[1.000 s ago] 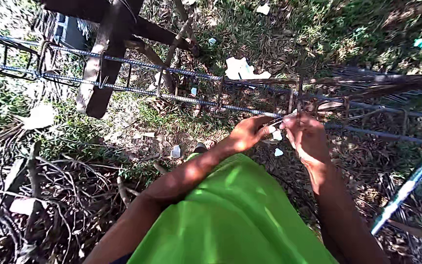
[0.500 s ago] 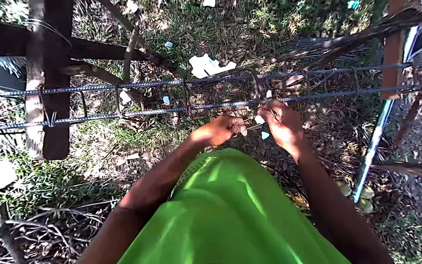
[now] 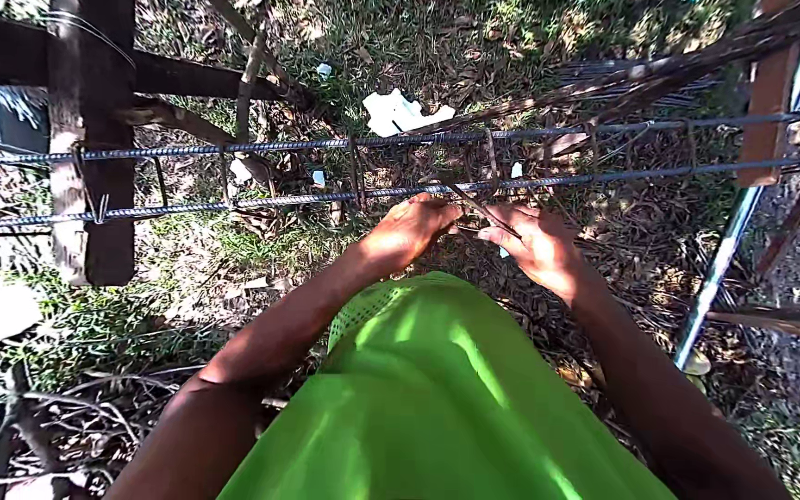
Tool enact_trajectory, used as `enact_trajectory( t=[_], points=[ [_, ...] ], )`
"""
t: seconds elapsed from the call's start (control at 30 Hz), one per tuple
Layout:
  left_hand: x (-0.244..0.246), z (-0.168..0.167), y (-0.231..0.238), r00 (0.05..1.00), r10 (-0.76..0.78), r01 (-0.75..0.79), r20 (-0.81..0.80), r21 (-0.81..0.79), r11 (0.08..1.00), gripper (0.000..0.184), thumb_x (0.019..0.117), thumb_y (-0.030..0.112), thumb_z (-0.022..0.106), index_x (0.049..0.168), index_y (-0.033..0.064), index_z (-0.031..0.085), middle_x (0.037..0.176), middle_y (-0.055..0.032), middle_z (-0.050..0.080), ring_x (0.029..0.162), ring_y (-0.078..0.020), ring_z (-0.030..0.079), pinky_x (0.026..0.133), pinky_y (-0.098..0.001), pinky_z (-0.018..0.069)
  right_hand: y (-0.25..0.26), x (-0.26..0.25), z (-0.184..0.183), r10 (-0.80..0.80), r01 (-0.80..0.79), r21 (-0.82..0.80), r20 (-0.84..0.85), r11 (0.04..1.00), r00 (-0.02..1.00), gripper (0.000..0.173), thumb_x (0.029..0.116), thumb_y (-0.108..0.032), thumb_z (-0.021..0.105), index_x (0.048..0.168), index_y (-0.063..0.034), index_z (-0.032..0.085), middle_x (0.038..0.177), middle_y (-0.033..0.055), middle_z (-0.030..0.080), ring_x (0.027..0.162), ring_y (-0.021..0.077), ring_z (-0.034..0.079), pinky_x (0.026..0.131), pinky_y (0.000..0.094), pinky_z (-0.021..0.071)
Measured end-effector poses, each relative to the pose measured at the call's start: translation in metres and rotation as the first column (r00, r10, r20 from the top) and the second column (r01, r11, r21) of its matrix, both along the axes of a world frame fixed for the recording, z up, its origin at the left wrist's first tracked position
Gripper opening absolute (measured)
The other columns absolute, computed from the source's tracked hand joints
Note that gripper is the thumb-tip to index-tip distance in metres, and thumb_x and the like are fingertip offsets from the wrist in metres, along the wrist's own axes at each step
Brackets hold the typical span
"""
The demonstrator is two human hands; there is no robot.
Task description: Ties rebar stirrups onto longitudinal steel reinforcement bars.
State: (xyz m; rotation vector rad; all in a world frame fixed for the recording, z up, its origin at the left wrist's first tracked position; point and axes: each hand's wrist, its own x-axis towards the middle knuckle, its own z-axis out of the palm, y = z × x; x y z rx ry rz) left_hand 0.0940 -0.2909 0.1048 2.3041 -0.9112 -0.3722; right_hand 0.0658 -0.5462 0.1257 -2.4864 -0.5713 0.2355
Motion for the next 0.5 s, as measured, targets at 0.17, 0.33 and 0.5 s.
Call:
enact_trajectory(
  t=[0.17,0.33,0.5],
  points=[
    [-0.001,-0.008,0.004,0.985,-0.015,0.034,0.174,-0.104,0.994,0.025,0.1073,0.017,0.052,0.122,0.0098,0.071,0.108,-0.0128,0.072,0.108,-0.0297,0.067,0.097,-0.0449,0.0523,0.001,-0.005,-0.006,0.046,-0.040,-0.128,0.044,0.991,0.998,0.043,0.1064,-0.039,0.054,0.138,-0.0120,0.065,0.123,0.0134,0.070,0.101,0.0314,0.072,0.083,0.0533,0.0584],
    [-0.001,-0.017,0.003,0.954,0.047,-0.012,0.296,-0.121,0.993,0.031,0.1007,0.001,0.054,0.119,0.0143,0.075,0.097,-0.0110,0.069,0.090,-0.0283,0.062,0.079,-0.0381,0.0508,0.010,-0.008,-0.007,-0.084,0.085,-0.039,0.005,0.996,0.996,0.035,0.1061,-0.036,0.055,0.127,-0.0120,0.071,0.117,0.0081,0.073,0.102,0.0238,0.072,0.087,0.0497,0.0584],
    [-0.001,-0.023,0.000,0.923,0.103,-0.047,0.371,-0.158,0.986,0.032,0.1010,0.005,0.053,0.120,0.0160,0.075,0.095,-0.0106,0.070,0.087,-0.0296,0.065,0.072,-0.0411,0.0523,0.019,-0.012,-0.003,-0.195,0.198,-0.054,0.045,0.979,0.980,0.034,0.1067,-0.038,0.054,0.117,-0.0100,0.071,0.097,0.0110,0.073,0.084,0.0273,0.072,0.073,0.0525,0.0575]
  ],
)
